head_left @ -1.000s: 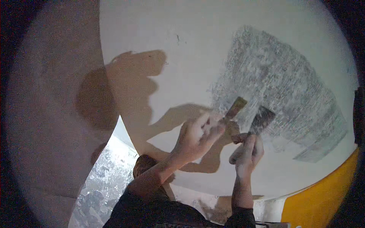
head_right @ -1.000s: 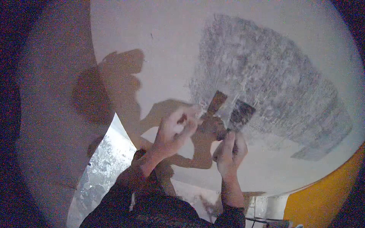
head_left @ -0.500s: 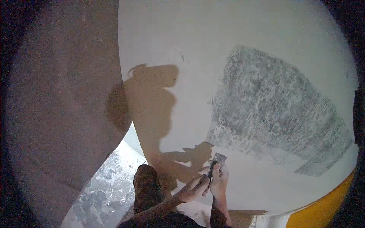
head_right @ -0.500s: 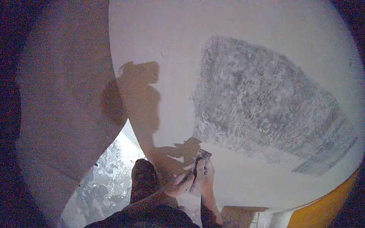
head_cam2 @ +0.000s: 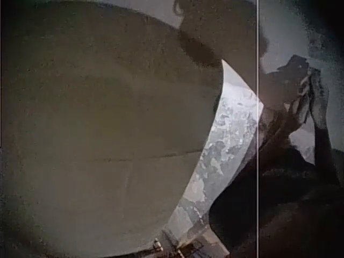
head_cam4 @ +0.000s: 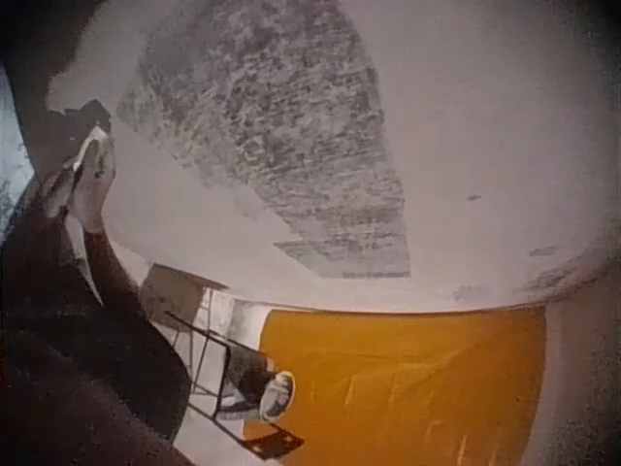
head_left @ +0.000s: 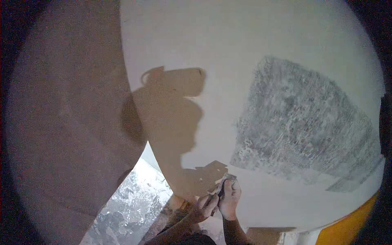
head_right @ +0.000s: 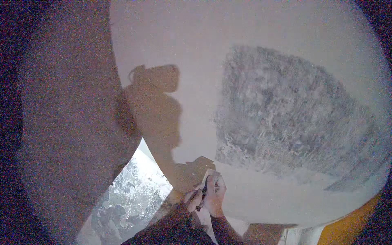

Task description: The recorder applies wall putty or filler to a surface using a putty knife or scraper.

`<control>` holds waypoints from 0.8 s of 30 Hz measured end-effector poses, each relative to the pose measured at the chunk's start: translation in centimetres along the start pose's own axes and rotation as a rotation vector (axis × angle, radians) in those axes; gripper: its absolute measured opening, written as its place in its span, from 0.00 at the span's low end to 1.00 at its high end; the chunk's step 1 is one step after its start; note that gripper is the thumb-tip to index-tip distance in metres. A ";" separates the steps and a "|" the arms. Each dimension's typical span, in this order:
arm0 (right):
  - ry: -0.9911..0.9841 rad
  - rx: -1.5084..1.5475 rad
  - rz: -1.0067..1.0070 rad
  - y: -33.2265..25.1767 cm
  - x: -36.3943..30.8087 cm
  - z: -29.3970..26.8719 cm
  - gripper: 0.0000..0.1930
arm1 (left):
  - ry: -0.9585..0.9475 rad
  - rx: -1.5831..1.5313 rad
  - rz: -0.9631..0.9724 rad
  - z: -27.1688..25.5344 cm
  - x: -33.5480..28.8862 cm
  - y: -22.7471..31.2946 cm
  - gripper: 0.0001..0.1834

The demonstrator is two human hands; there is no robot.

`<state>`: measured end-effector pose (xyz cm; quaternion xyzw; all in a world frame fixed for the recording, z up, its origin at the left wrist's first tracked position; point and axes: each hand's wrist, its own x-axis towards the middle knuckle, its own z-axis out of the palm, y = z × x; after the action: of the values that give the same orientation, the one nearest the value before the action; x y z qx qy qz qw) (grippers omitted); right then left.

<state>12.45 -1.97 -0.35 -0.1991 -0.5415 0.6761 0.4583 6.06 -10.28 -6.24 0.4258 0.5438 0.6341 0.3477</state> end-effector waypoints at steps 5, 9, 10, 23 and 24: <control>0.161 -0.180 -0.037 -0.9 0.9 -1.2 0.10 | -0.110 0.198 -0.148 1.8 2.8 0.9 0.21; 0.314 -0.254 -0.190 -2.1 1.8 -1.8 0.09 | -0.216 -0.231 -0.121 3.7 5.7 0.6 0.24; 0.335 -0.274 -0.172 -2.4 1.9 -1.7 0.09 | -0.267 -0.353 -0.194 3.8 6.2 0.2 0.25; 0.397 -0.806 -0.281 -4.6 2.7 -0.3 0.09 | -0.303 -0.232 -0.317 4.8 6.7 1.1 0.27; 0.400 -0.728 -0.245 -4.6 2.6 -0.2 0.09 | -0.289 -0.238 -0.346 4.9 6.5 1.4 0.27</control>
<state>13.14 0.27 4.41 -0.4093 -0.6646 0.3299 0.5310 8.04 -2.69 -3.61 0.3689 0.4747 0.5570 0.5729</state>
